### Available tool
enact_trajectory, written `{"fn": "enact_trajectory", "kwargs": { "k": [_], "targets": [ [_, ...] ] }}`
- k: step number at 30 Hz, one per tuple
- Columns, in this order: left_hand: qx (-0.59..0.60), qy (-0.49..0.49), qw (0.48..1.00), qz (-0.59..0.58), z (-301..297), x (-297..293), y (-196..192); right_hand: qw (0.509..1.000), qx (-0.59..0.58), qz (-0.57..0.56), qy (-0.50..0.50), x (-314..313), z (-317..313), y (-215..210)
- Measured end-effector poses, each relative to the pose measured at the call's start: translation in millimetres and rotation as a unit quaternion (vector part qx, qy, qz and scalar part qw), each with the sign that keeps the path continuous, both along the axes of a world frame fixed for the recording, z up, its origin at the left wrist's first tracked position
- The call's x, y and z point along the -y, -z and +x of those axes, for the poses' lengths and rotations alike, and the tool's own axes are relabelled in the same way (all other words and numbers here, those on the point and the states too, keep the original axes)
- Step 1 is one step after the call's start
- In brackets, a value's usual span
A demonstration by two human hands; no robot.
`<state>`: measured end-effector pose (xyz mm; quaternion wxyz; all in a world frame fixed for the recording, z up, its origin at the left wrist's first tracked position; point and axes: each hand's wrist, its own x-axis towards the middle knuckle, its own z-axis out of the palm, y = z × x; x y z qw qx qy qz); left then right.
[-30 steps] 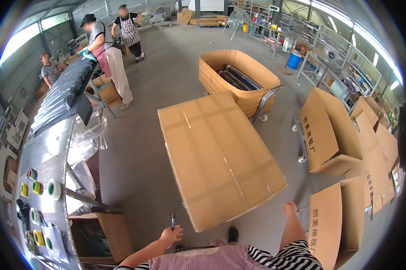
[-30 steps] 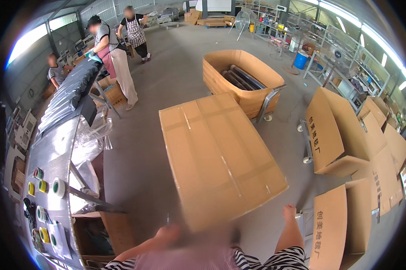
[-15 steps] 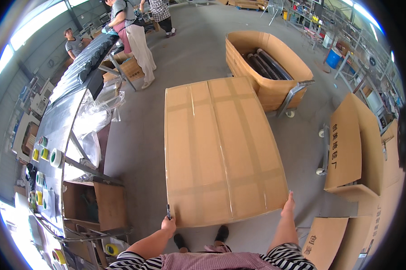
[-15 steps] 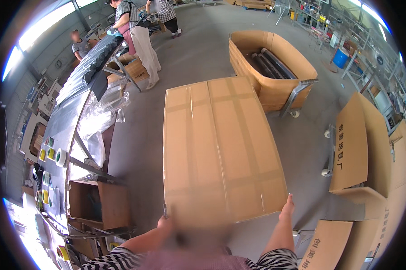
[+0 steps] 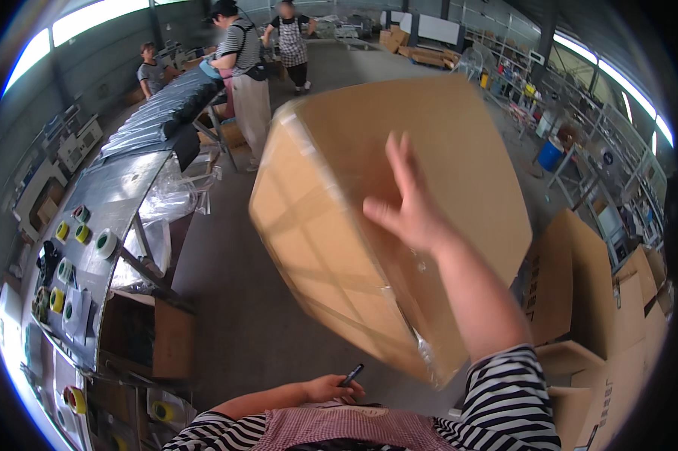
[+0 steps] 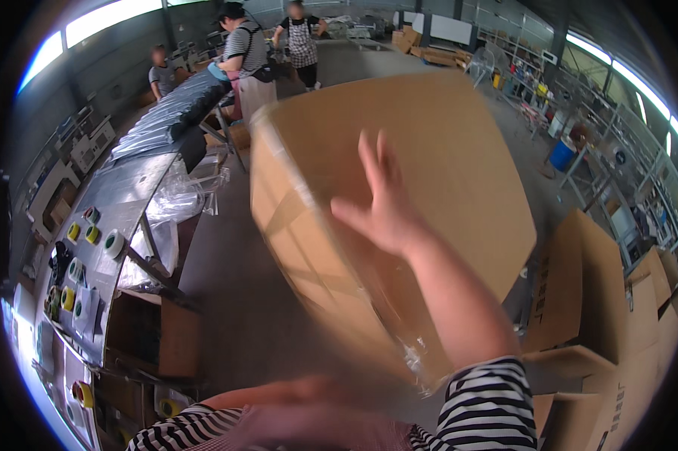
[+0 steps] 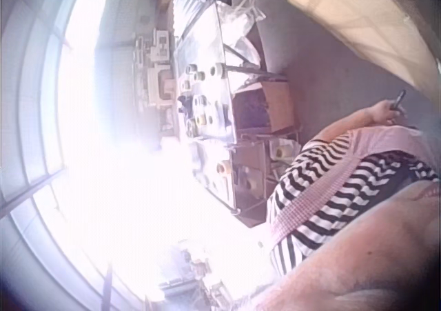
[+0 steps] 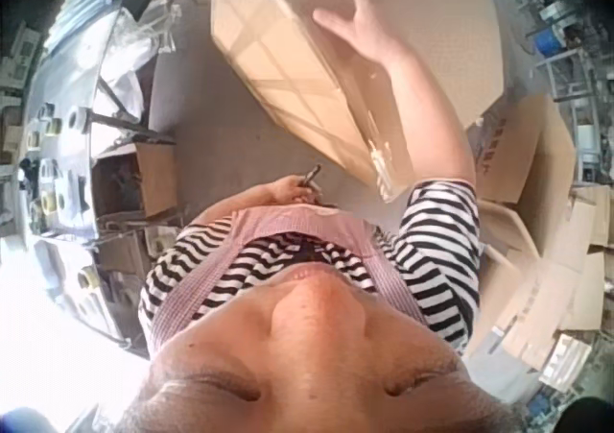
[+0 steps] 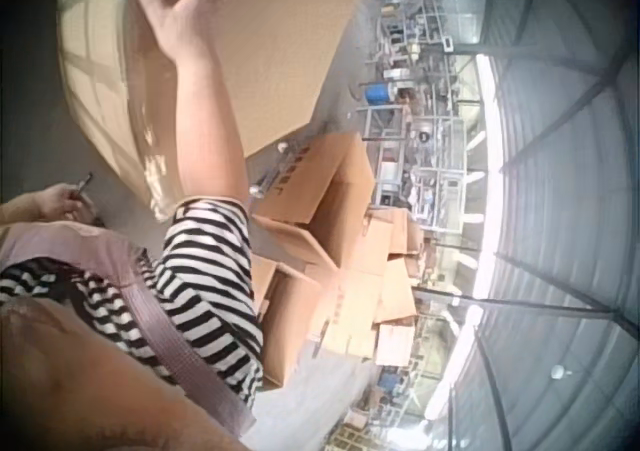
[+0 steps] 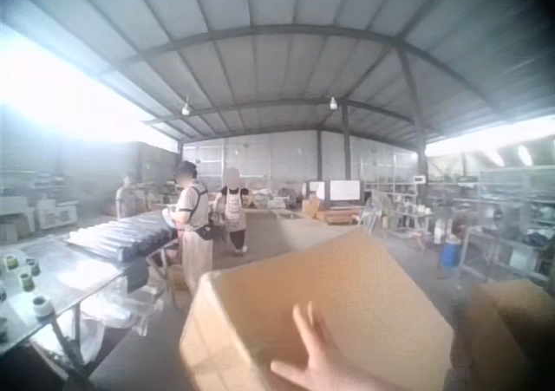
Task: The person closes the top flaps of a cardboard box, applies adhesive tape along the center seam and edges using a handheld dispenser, rotates the box to secure the sides, and writes characters on the side of the box with a black marker.
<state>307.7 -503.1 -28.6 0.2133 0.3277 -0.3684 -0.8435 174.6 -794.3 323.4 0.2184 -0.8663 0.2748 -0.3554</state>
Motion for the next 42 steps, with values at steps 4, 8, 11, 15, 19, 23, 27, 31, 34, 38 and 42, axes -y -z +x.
{"fn": "enact_trajectory", "kwargs": {
  "k": [4, 8, 11, 15, 19, 23, 27, 31, 34, 38, 42],
  "targets": [
    [0.088, -0.173, 0.978, -0.071, 71, -26, -115, 0.962, -0.248, -0.039, 0.103, -44, -21, 118],
    [0.163, -0.309, 0.928, -0.129, 110, -58, -141, 0.913, -0.358, -0.061, 0.185, -25, -21, 193],
    [0.176, -0.45, 0.869, -0.109, 107, -74, -131, 0.904, -0.367, 0.019, 0.219, 33, -18, 198],
    [0.188, -0.494, 0.843, -0.099, 99, -108, -141, 0.912, -0.371, 0.085, 0.15, 72, -16, 210],
    [0.237, -0.487, 0.833, -0.109, 104, -102, -154, 0.898, -0.402, 0.061, 0.17, 82, 20, 209],
    [0.25, -0.515, 0.812, -0.118, 128, -85, -162, 0.885, -0.398, 0.04, 0.238, 77, 65, 214],
    [0.357, -0.471, 0.799, -0.11, 161, -64, -154, 0.953, -0.279, -0.113, 0.038, 2, 138, 243],
    [0.301, -0.448, 0.829, -0.144, 201, -52, -137, 0.954, -0.273, -0.094, -0.082, -110, 182, 222],
    [0.209, -0.441, 0.859, -0.154, 237, -46, -169, 0.94, -0.307, -0.087, -0.116, -124, 191, 215],
    [0.141, -0.465, 0.86, -0.153, 305, -50, -174, 0.941, -0.308, -0.106, -0.086, -138, 207, 221],
    [0.124, -0.494, 0.841, -0.184, 381, -71, -146, 0.956, -0.279, -0.088, -0.036, -140, 219, 215]
  ]
}}
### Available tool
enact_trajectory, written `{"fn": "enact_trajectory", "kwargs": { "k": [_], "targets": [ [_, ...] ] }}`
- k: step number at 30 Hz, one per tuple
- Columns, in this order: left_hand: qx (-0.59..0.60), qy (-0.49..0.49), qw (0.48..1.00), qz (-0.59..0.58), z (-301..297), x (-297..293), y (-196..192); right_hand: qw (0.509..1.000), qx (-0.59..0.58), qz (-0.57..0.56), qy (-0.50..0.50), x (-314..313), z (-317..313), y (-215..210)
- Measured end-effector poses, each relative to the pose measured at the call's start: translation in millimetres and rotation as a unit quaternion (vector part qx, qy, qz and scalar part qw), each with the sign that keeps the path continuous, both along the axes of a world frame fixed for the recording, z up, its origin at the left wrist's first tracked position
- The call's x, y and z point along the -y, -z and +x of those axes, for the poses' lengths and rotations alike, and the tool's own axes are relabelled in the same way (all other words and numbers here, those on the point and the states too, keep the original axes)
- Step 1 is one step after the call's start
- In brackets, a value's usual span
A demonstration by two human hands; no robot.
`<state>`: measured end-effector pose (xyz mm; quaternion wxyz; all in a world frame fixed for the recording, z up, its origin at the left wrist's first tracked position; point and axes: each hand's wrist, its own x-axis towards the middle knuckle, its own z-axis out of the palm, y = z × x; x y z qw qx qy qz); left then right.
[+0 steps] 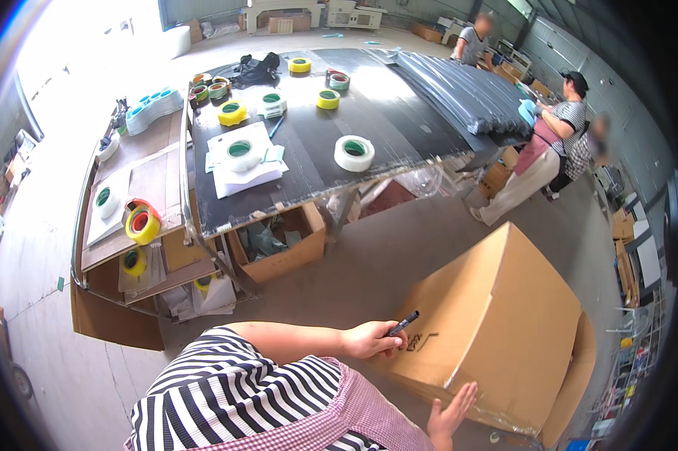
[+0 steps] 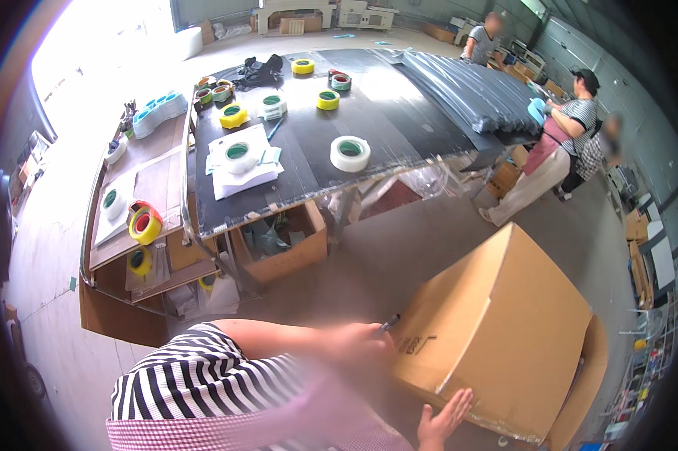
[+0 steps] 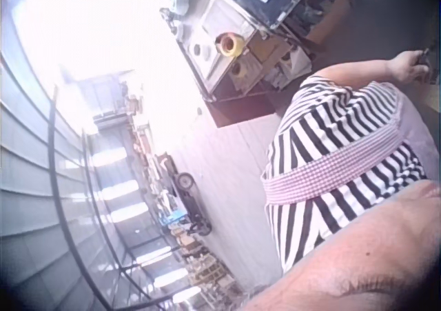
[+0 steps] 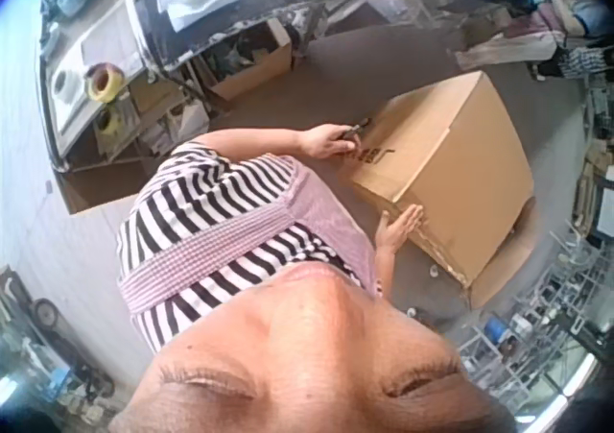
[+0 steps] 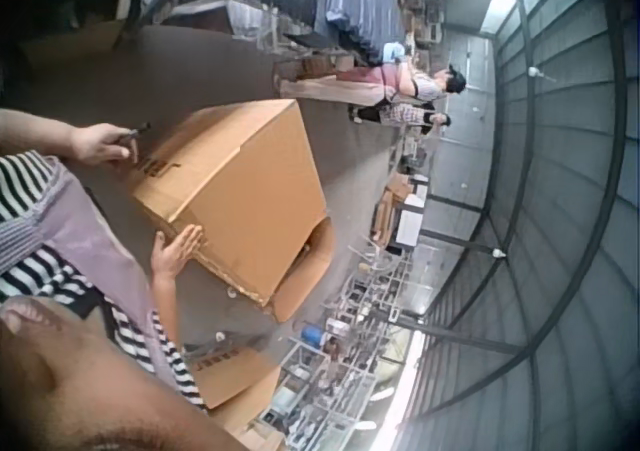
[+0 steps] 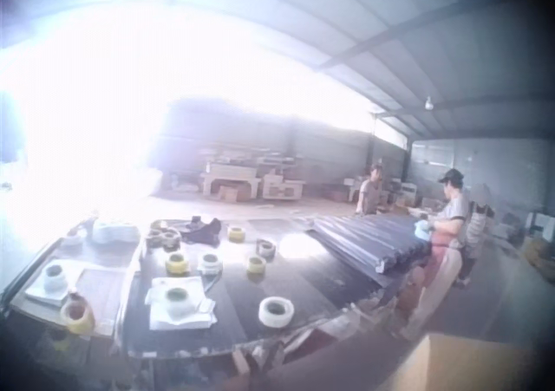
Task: The person closes the top flaps of a cardboard box, applies adhesive tape along the center seam and edges using a handheld dispenser, rotates the box to secure the sides, and writes characters on the side of the box with a black marker.
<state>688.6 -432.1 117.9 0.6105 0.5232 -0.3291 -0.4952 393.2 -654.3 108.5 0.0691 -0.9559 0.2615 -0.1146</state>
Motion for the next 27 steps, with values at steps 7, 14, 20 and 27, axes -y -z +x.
{"fn": "enact_trajectory", "kwargs": {
  "k": [7, 14, 20, 27],
  "targets": [
    [0.141, -0.054, 0.987, 0.047, 101, -59, -33, 0.933, 0.164, 0.301, -0.106, -48, 158, -53],
    [0.299, -0.088, 0.95, 0.014, 146, -62, -22, 0.759, 0.049, 0.486, -0.431, -99, 372, -47],
    [0.229, -0.108, 0.963, 0.091, 212, -90, -32, 0.704, 0.071, 0.53, -0.468, -102, 483, -44],
    [0.324, -0.438, 0.785, 0.296, 291, -177, -57, 0.672, 0.072, 0.602, -0.425, -78, 620, -59]
  ]
}}
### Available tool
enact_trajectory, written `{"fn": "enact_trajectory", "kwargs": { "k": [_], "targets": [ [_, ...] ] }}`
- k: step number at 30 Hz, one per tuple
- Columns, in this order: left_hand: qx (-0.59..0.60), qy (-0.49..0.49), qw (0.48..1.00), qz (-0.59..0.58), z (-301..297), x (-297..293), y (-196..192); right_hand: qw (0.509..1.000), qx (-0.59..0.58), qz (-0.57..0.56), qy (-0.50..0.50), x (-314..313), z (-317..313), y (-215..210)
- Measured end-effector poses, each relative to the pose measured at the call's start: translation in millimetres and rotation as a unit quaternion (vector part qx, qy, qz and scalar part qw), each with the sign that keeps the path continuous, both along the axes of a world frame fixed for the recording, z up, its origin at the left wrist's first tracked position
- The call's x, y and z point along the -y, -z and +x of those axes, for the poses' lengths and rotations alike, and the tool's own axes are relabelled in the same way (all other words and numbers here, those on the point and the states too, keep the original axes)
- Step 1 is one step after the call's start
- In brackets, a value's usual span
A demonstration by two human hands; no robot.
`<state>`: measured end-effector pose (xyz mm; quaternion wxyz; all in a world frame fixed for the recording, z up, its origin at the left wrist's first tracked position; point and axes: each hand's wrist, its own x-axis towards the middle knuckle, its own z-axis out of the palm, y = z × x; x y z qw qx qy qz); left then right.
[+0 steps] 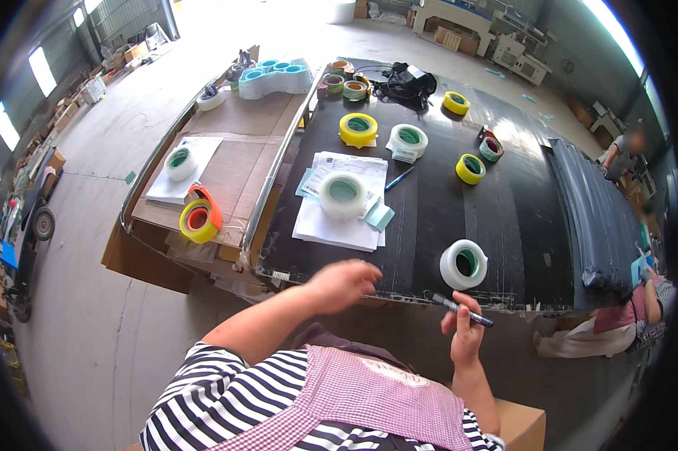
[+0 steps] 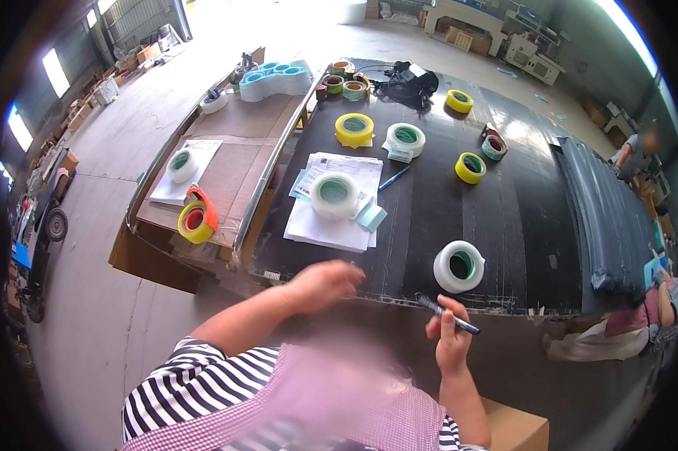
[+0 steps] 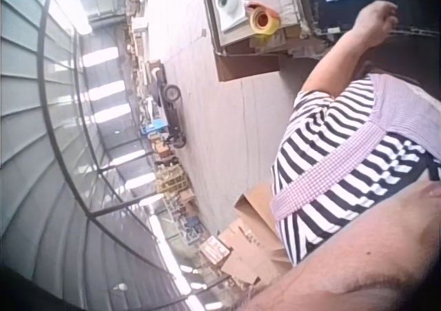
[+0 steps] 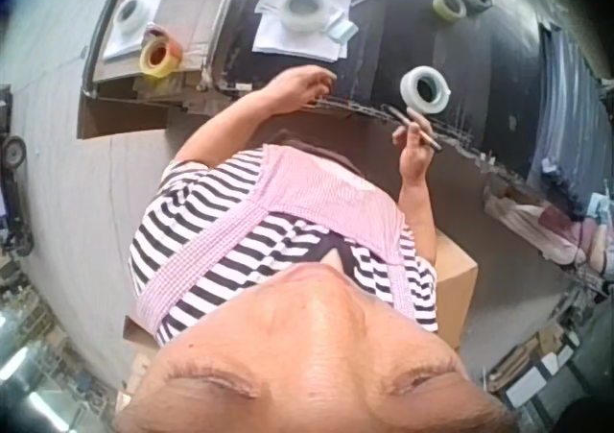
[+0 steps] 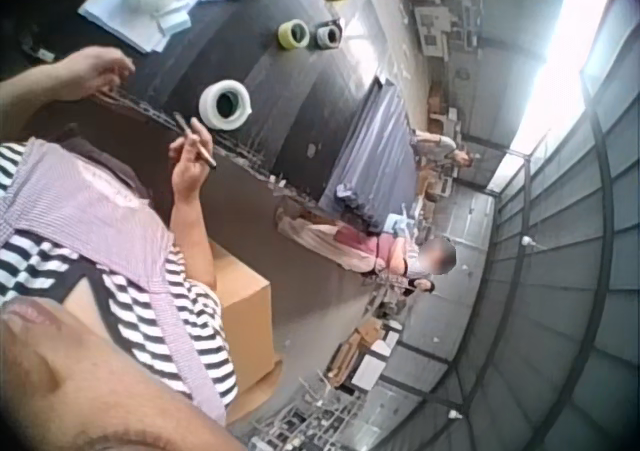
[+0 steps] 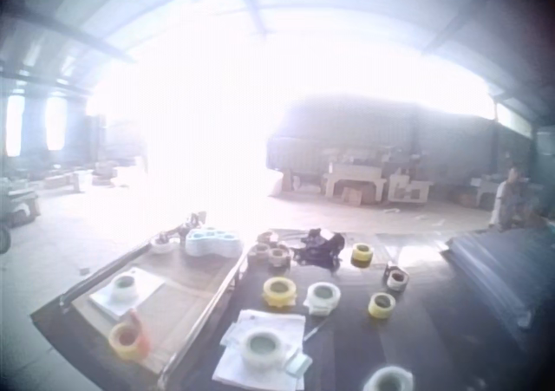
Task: The person closes the top flaps of a cardboard box, applies adhesive tape along the center seam and edges using a handheld dispenser, rotates the box to secure the sides, and writes characters on the side of the box with a black marker.
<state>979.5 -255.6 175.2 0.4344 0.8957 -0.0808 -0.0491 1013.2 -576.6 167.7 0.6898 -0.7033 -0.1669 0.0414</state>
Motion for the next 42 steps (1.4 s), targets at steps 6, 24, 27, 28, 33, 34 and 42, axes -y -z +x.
{"fn": "enact_trajectory", "kwargs": {
  "k": [6, 24, 27, 28, 33, 34, 42],
  "targets": [
    [0.152, -0.186, 0.932, 0.271, 79, -99, 55, 0.991, -0.026, -0.037, -0.124, -104, 98, -1],
    [0.148, -0.157, 0.95, 0.227, 117, -128, 95, 0.899, 0.176, -0.381, -0.123, -278, 247, 75],
    [0.17, -0.161, 0.953, 0.194, 115, -129, 99, 0.888, 0.178, -0.39, -0.165, -281, 256, 71],
    [0.175, -0.163, 0.953, 0.184, 115, -129, 102, 0.887, 0.171, -0.39, -0.18, -283, 256, 67],
    [0.194, -0.166, 0.954, 0.158, 112, -128, 104, 0.89, 0.109, -0.394, -0.203, -290, 266, 71],
    [0.197, -0.165, 0.953, 0.161, 111, -128, 104, 0.886, 0.105, -0.402, -0.208, -293, 267, 70],
    [0.187, -0.116, 0.961, 0.165, 99, -124, 95, 0.846, 0.039, -0.489, -0.21, -306, 277, 60]
  ]
}}
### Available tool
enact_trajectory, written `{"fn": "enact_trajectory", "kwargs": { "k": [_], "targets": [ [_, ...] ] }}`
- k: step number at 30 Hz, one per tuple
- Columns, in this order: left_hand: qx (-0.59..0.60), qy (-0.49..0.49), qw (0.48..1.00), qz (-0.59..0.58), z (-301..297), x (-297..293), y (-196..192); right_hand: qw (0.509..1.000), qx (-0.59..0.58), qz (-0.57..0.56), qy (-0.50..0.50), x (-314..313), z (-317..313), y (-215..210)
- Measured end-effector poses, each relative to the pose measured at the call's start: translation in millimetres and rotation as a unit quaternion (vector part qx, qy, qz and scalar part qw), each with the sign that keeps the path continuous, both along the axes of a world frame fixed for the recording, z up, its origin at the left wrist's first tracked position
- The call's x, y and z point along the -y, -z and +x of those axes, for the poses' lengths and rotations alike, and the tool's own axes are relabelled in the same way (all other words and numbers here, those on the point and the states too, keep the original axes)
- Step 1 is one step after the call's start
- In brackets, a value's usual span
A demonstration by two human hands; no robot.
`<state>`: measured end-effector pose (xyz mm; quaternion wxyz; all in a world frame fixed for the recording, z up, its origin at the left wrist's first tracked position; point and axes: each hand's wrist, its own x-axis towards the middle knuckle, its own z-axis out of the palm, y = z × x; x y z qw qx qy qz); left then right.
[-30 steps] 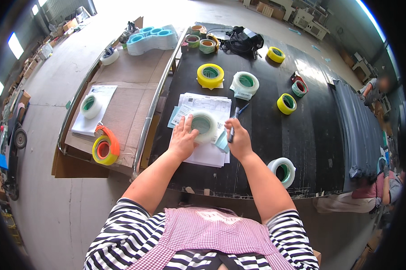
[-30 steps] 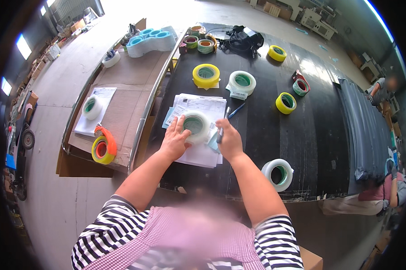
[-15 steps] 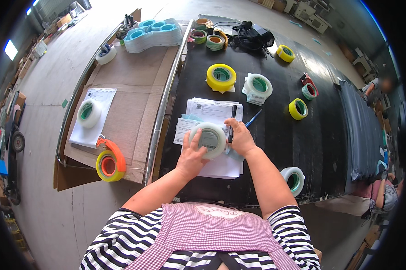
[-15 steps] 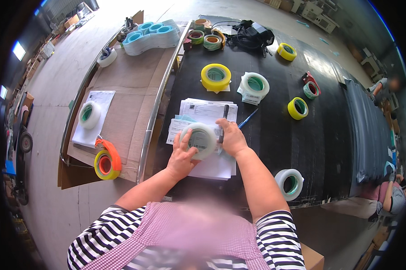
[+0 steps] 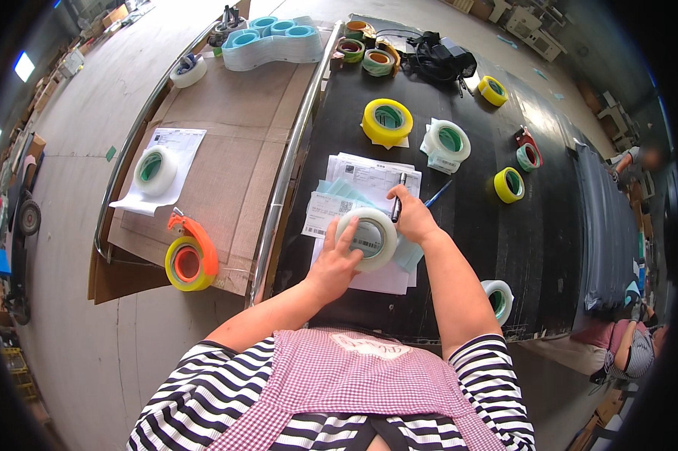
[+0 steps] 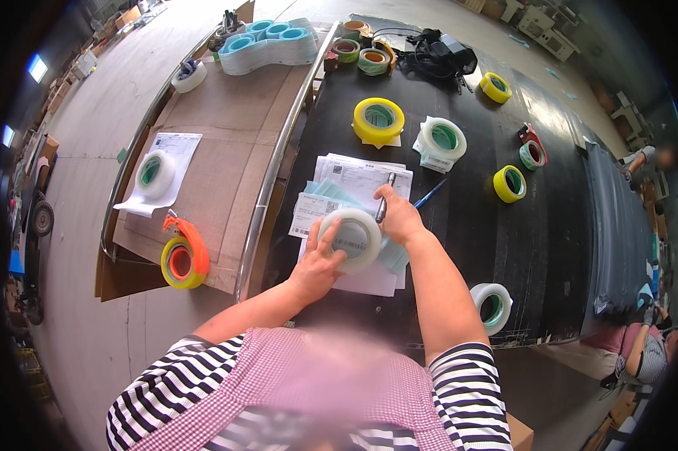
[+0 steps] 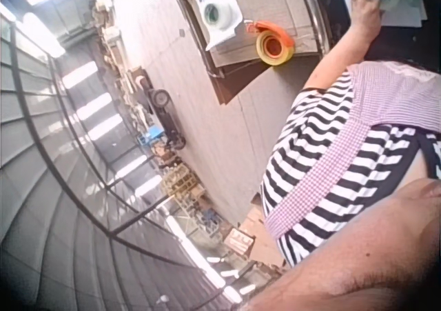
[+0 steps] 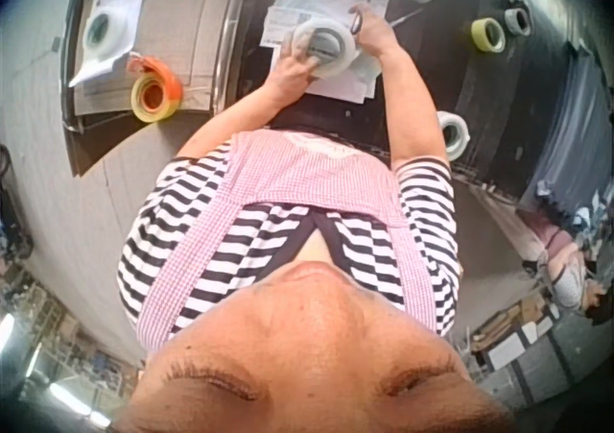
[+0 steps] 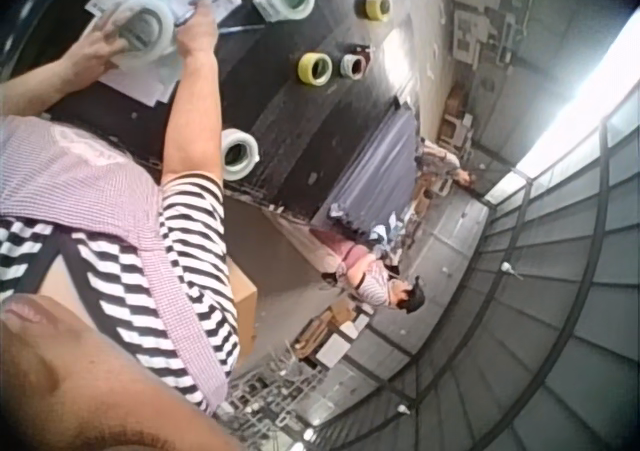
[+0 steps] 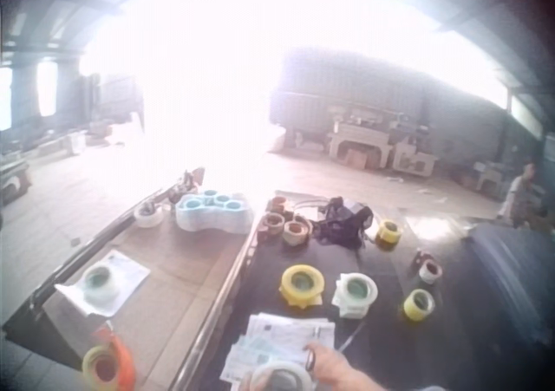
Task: The person closes the top flaps of a cardboard box, applies adhesive tape along the center seam and edges using a handheld dispenser, rotates the box to secure the sides, and writes characters on the side of the box with a black marker.
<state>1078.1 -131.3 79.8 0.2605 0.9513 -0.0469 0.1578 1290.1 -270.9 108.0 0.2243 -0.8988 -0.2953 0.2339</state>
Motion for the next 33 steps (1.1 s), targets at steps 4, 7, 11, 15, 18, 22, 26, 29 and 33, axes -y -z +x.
{"fn": "enact_trajectory", "kwargs": {
  "k": [4, 7, 11, 15, 18, 22, 26, 29, 33],
  "targets": [
    [-0.005, 0.0, 1.0, -0.007, -1, -1, 1, 0.993, 0.073, 0.085, -0.028, 6, -7, 11],
    [-0.006, 0.001, 1.0, -0.015, -3, -1, 5, 0.987, 0.075, 0.131, -0.063, 7, -7, 11],
    [-0.002, 0.0, 1.0, -0.018, -3, -1, 7, 0.989, -0.004, 0.133, -0.059, 6, -2, 8],
    [-0.004, -0.003, 1.0, -0.021, -4, -1, 6, 0.993, -0.047, 0.098, -0.055, 3, 2, 9],
    [-0.002, -0.004, 1.0, -0.025, -4, -1, 6, 0.995, -0.014, 0.072, -0.062, -1, 2, 8],
    [-0.004, -0.005, 0.999, -0.036, -4, 0, 4, 0.997, 0.0, 0.057, -0.049, 0, 0, 8],
    [0.021, -0.02, 0.999, -0.025, -6, 0, 8, 0.994, 0.056, 0.087, -0.038, -1, -5, 12],
    [0.037, -0.049, 0.998, 0.019, -12, 3, 14, 0.983, 0.15, 0.094, -0.05, -2, -10, 16],
    [0.055, -0.071, 0.996, 0.011, -18, 5, 18, 0.987, 0.143, 0.046, -0.051, -7, -11, 11]
  ]
}}
